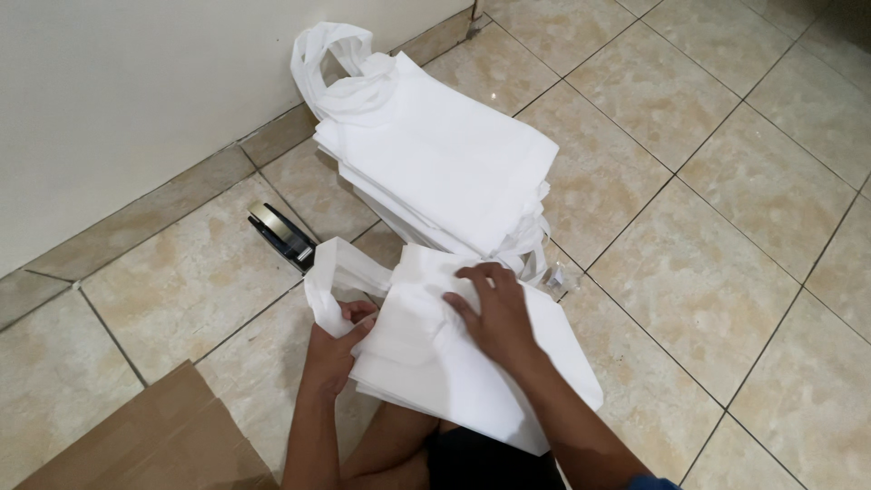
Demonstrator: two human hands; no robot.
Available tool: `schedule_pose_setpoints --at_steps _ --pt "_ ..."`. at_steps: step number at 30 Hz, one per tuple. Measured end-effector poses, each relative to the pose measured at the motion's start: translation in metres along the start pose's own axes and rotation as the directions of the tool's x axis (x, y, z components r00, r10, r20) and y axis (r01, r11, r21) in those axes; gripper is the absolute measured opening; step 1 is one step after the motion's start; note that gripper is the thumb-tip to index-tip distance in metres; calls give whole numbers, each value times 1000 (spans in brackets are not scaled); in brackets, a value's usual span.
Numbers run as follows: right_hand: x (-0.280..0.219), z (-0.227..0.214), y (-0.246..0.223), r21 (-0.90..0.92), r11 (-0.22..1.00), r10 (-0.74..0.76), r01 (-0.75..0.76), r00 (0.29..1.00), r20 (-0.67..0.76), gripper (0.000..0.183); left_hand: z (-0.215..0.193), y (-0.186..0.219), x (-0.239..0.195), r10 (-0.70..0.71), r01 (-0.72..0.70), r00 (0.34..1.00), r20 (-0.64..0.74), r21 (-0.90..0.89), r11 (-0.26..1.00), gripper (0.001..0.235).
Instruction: The person sits on the floor and folds white plastic shopping bags by hand. They take bags from a stack, fold them neatly, and place them into a new pile. A tape dispenser is visible nearby but is not used.
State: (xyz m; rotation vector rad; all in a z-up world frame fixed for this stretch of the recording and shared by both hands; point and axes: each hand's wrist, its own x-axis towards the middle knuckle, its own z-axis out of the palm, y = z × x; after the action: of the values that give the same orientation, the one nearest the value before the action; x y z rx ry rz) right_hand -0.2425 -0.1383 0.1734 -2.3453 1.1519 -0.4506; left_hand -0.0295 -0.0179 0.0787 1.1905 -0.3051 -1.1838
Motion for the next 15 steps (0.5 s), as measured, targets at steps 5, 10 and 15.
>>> schedule_pose_setpoints --at_steps 5,10,15 --pt "-18 -29 5 -238 917 391 -321 845 366 56 1 0 -4 0 1 1000 29 -19 1000 27" --pt "-24 -27 17 -43 911 411 -411 891 193 46 8 16 -18 -7 -23 994 111 263 964 33" --pt "-24 -46 38 -48 874 482 -483 852 202 54 10 29 -27 -27 -42 982 188 354 934 27"
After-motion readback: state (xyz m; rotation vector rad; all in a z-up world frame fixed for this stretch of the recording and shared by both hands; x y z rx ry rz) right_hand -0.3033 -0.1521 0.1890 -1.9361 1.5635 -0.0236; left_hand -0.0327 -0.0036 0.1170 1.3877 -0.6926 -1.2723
